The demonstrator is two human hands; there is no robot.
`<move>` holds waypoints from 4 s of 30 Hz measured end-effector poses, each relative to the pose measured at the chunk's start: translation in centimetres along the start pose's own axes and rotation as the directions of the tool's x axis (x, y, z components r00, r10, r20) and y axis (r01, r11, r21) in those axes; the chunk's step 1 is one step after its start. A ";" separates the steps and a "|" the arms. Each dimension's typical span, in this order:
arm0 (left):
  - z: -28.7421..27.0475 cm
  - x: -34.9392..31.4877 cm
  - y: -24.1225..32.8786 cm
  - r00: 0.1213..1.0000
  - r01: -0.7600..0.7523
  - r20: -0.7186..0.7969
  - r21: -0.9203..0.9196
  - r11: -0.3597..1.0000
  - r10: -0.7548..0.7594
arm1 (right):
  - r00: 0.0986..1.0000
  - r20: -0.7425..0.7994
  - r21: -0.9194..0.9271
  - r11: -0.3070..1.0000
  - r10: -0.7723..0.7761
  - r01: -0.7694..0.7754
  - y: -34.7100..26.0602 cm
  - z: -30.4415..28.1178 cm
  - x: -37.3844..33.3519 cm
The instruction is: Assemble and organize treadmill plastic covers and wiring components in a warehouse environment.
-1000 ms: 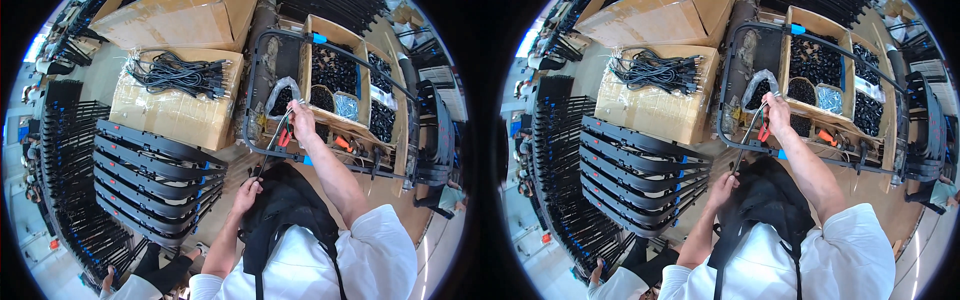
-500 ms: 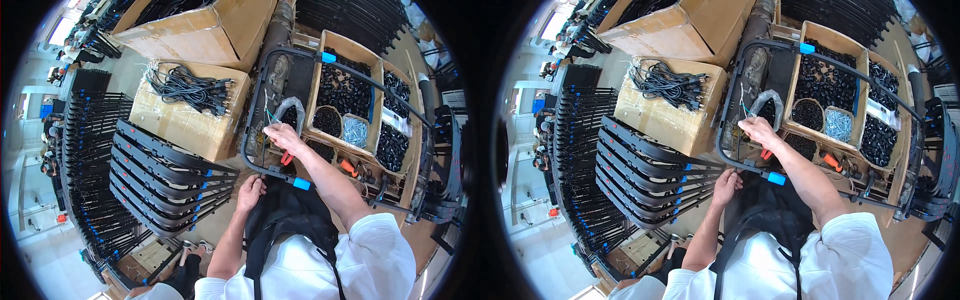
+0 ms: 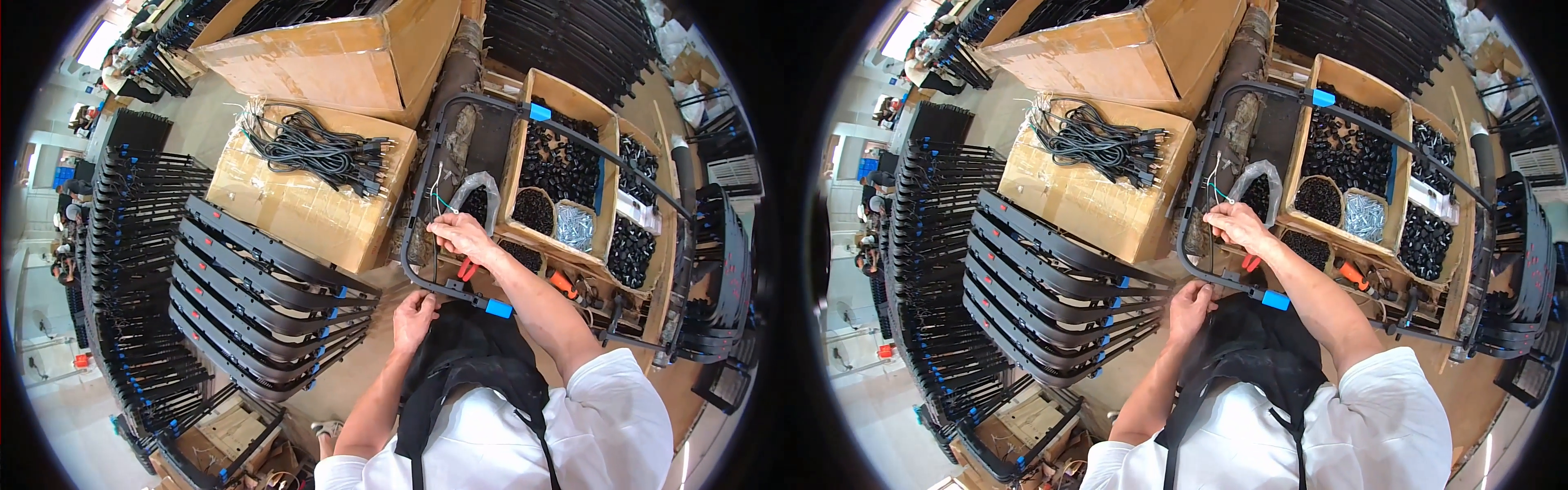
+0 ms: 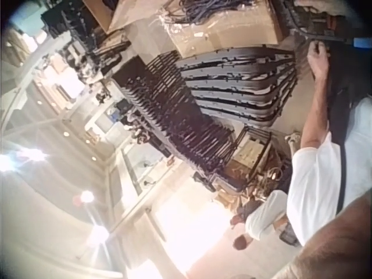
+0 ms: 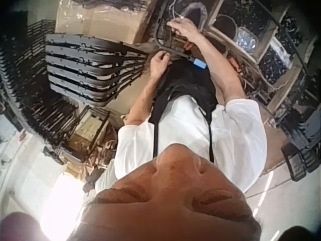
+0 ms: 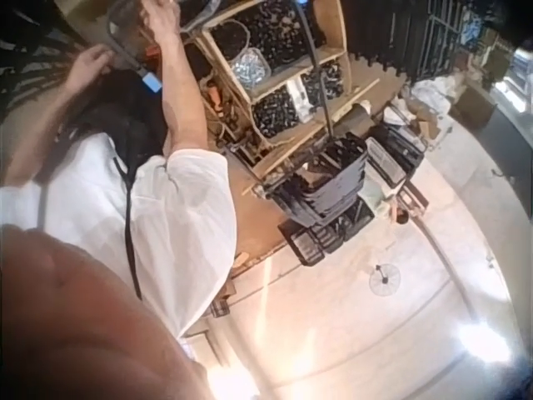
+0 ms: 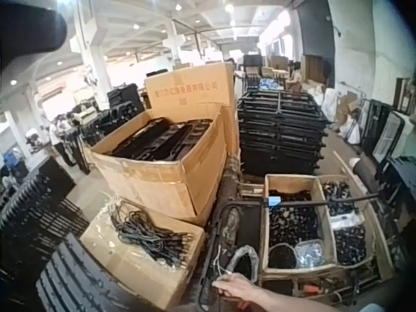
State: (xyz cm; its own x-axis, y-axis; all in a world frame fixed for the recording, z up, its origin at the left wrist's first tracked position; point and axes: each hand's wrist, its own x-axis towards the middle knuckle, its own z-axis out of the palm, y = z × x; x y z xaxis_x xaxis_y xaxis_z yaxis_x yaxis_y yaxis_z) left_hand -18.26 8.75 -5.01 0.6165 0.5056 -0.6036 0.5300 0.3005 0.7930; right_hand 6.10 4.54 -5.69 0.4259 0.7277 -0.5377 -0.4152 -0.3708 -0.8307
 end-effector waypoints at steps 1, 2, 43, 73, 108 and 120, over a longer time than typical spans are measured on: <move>0.0 0.1 -0.1 1.000 -0.006 -0.003 0.022 1.000 0.006 | 1.000 0.013 -0.012 1.000 0.013 -0.013 -0.2 -0.2 -0.1; 0.0 0.3 -0.5 1.000 -0.008 0.005 0.008 1.000 0.008 | 1.000 0.005 -0.026 1.000 0.017 -0.017 -0.1 -0.4 0.0; -1.1 1.5 -1.3 0.992 0.027 0.125 -0.203 0.979 -0.002 | 0.952 -0.276 0.010 0.990 -0.134 0.143 -2.0 -1.6 -14.2; -4.5 0.7 -0.5 0.926 0.215 0.322 -0.024 0.976 -0.196 | 0.957 -0.232 0.481 0.876 0.174 -0.043 13.3 9.5 -12.4; -6.7 0.8 -4.9 0.960 -0.189 0.201 -0.059 0.980 0.197 | 0.579 0.726 -0.622 0.003 -0.370 0.783 -0.9 9.7 -9.2; -6.7 0.9 -4.7 0.959 -0.211 0.191 -0.012 0.977 0.209 | 0.619 0.732 -0.649 -0.013 -0.283 0.761 -0.2 9.1 -8.8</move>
State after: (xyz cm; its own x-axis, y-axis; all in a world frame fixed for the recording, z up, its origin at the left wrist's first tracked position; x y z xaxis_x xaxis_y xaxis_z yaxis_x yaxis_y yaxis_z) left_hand -24.08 13.23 -8.71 0.8136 0.3929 -0.4286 0.3810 0.1966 0.9034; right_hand -4.91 3.45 0.53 -0.2074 0.9782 0.0076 0.8511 0.1843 -0.4917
